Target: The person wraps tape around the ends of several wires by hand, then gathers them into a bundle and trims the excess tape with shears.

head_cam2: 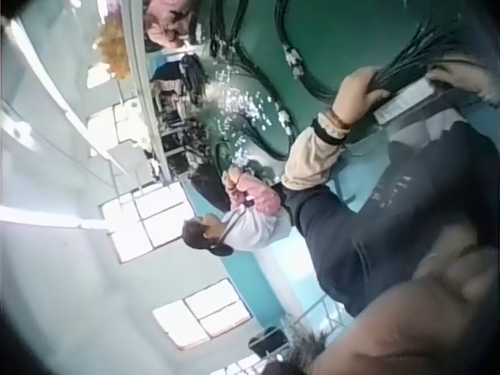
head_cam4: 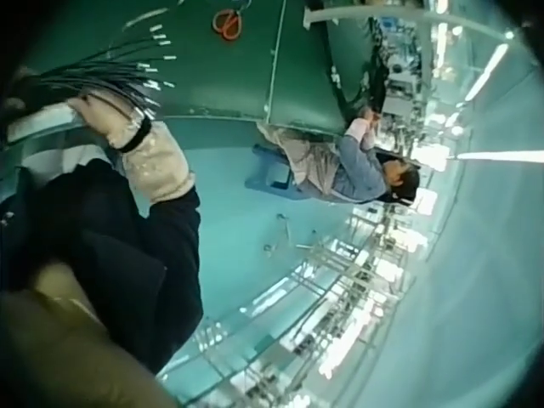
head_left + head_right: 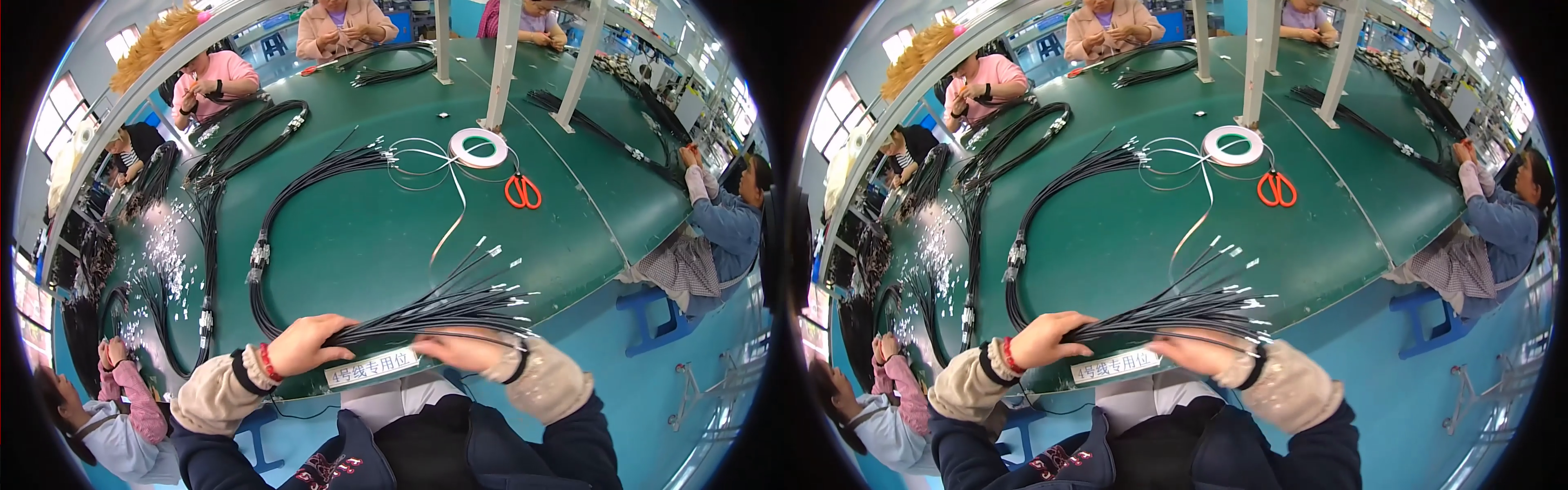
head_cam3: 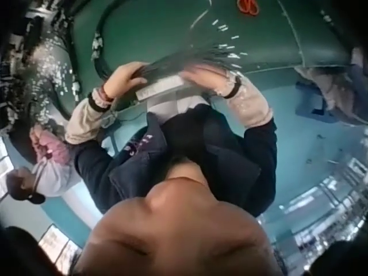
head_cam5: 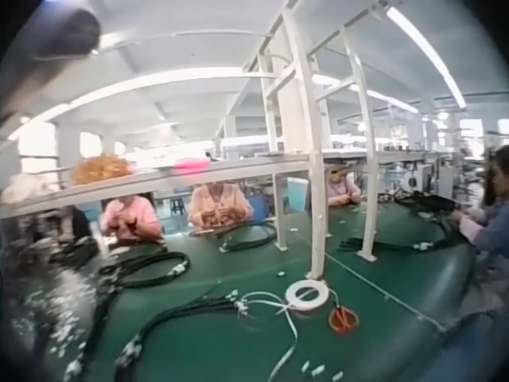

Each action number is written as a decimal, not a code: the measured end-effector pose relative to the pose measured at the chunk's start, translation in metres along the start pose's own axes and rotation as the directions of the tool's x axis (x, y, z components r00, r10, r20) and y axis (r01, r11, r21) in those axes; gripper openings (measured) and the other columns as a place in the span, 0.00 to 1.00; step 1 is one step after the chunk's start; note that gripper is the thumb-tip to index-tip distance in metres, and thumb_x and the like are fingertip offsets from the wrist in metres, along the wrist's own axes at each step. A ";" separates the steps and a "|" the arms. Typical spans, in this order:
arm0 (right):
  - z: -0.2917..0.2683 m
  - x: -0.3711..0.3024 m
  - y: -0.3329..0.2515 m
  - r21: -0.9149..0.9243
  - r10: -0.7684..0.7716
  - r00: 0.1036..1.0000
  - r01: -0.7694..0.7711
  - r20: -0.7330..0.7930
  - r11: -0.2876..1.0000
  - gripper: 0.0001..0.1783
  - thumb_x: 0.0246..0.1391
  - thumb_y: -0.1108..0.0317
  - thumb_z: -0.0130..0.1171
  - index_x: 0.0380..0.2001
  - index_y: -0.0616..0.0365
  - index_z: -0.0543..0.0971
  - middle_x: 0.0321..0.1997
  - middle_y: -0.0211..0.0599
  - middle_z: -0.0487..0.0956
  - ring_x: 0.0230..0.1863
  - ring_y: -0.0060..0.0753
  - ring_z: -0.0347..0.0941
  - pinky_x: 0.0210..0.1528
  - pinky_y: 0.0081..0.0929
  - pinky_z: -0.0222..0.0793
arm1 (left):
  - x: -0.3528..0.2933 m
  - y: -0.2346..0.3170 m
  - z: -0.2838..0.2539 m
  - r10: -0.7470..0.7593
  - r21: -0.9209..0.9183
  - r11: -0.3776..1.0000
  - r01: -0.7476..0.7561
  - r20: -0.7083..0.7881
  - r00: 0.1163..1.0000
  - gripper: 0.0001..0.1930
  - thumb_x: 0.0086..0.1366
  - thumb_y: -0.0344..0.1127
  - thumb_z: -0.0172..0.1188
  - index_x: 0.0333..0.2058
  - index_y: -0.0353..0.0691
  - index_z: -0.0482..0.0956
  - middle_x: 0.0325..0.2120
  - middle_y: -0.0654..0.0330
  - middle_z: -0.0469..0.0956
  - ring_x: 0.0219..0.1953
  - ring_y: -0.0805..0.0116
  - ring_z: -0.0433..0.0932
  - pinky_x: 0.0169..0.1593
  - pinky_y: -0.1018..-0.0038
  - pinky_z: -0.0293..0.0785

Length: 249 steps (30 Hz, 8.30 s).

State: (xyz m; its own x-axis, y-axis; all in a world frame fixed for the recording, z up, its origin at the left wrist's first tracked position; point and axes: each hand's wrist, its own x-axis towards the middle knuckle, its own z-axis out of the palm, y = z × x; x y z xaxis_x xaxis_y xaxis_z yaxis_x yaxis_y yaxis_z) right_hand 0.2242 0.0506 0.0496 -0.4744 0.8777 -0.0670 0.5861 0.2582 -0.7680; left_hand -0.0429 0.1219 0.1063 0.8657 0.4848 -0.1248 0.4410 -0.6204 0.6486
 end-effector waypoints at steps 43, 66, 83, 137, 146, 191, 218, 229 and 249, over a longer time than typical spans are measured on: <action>0.013 -0.064 0.049 0.559 -0.187 0.882 0.425 -0.433 0.712 0.38 0.51 0.75 0.53 0.63 0.66 0.48 0.64 0.51 0.56 0.63 0.43 0.57 0.61 0.36 0.55 | 0.101 0.060 0.160 -0.206 -0.492 0.832 -0.257 -0.704 0.680 0.23 0.45 0.21 0.66 0.43 0.36 0.74 0.38 0.54 0.73 0.36 0.62 0.75 0.37 0.73 0.74; -0.007 -0.058 0.060 0.603 -0.015 0.903 0.300 -0.430 0.739 0.28 0.48 0.87 0.49 0.56 0.64 0.63 0.60 0.48 0.62 0.50 0.34 0.71 0.45 0.24 0.75 | 0.131 0.053 0.136 -0.067 -0.370 0.888 -0.274 -0.693 0.718 0.13 0.47 0.24 0.66 0.32 0.35 0.74 0.29 0.57 0.77 0.30 0.66 0.76 0.34 0.74 0.72; -0.021 -0.086 0.067 0.437 0.044 0.946 0.107 -0.322 0.893 0.22 0.46 0.83 0.58 0.47 0.67 0.70 0.32 0.42 0.81 0.29 0.26 0.78 0.32 0.19 0.75 | 0.114 0.060 0.133 -0.451 -0.891 0.432 -0.142 -0.350 0.821 0.07 0.66 0.32 0.49 0.30 0.35 0.70 0.13 0.63 0.70 0.12 0.80 0.65 0.16 0.85 0.56; -0.029 -0.079 0.062 0.673 0.220 0.754 0.366 -0.619 0.643 0.08 0.56 0.72 0.52 0.39 0.63 0.71 0.29 0.34 0.74 0.24 0.19 0.68 0.26 0.16 0.63 | 0.110 0.098 0.087 -0.344 -0.834 0.432 -0.342 -0.503 0.793 0.03 0.64 0.27 0.50 0.31 0.34 0.70 0.18 0.61 0.73 0.13 0.75 0.71 0.13 0.83 0.61; -0.028 -0.077 0.056 0.683 0.237 0.790 0.288 -0.566 0.671 0.13 0.57 0.70 0.51 0.45 0.63 0.69 0.28 0.29 0.71 0.25 0.13 0.60 0.27 0.12 0.56 | 0.134 0.100 -0.053 -0.031 -0.377 0.385 -0.842 -0.917 0.397 0.11 0.65 0.35 0.52 0.38 0.32 0.71 0.27 0.58 0.74 0.33 0.66 0.77 0.37 0.76 0.74; -0.098 -0.172 0.011 0.663 -0.010 0.771 0.554 -0.636 0.503 0.11 0.58 0.72 0.49 0.43 0.66 0.71 0.29 0.32 0.72 0.29 0.18 0.68 0.34 0.17 0.64 | 0.188 0.200 0.067 0.237 -0.407 0.897 -0.172 0.114 0.965 0.19 0.58 0.28 0.58 0.48 0.33 0.69 0.39 0.52 0.76 0.39 0.62 0.78 0.44 0.71 0.72; -0.228 0.416 0.185 -0.653 -0.104 0.910 -0.205 -0.402 0.729 0.17 0.49 0.68 0.55 0.45 0.55 0.74 0.42 0.44 0.74 0.46 0.48 0.70 0.50 0.38 0.66 | 0.045 -0.041 0.059 -0.050 0.056 0.951 0.303 -0.942 0.333 0.08 0.49 0.24 0.62 0.31 0.34 0.77 0.27 0.55 0.76 0.33 0.54 0.75 0.39 0.67 0.73; -0.229 0.453 0.234 -0.681 -0.103 0.809 -0.411 -0.579 0.606 0.20 0.44 0.63 0.60 0.45 0.46 0.76 0.56 0.38 0.67 0.59 0.45 0.59 0.60 0.50 0.50 | 0.050 -0.064 0.053 -0.077 0.032 0.951 0.308 -0.938 0.337 0.08 0.46 0.22 0.62 0.28 0.35 0.77 0.26 0.55 0.75 0.32 0.52 0.75 0.37 0.64 0.73; -0.171 0.111 0.033 -0.145 -0.320 0.930 0.296 -0.181 0.944 0.12 0.50 0.70 0.57 0.40 0.58 0.76 0.38 0.40 0.76 0.42 0.39 0.73 0.45 0.31 0.68 | 0.040 0.016 0.101 -0.045 0.053 0.968 0.246 -0.927 0.374 0.09 0.48 0.25 0.64 0.31 0.36 0.77 0.27 0.54 0.76 0.33 0.52 0.75 0.39 0.64 0.72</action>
State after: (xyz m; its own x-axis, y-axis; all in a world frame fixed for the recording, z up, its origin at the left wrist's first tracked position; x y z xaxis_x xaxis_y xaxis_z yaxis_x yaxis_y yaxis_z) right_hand 0.3029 0.2250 0.1257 -0.5101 0.8067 0.2984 0.5078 0.5624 -0.6526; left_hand 0.0221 0.0691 0.0356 0.0842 0.7800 0.6201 0.6522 -0.5136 0.5575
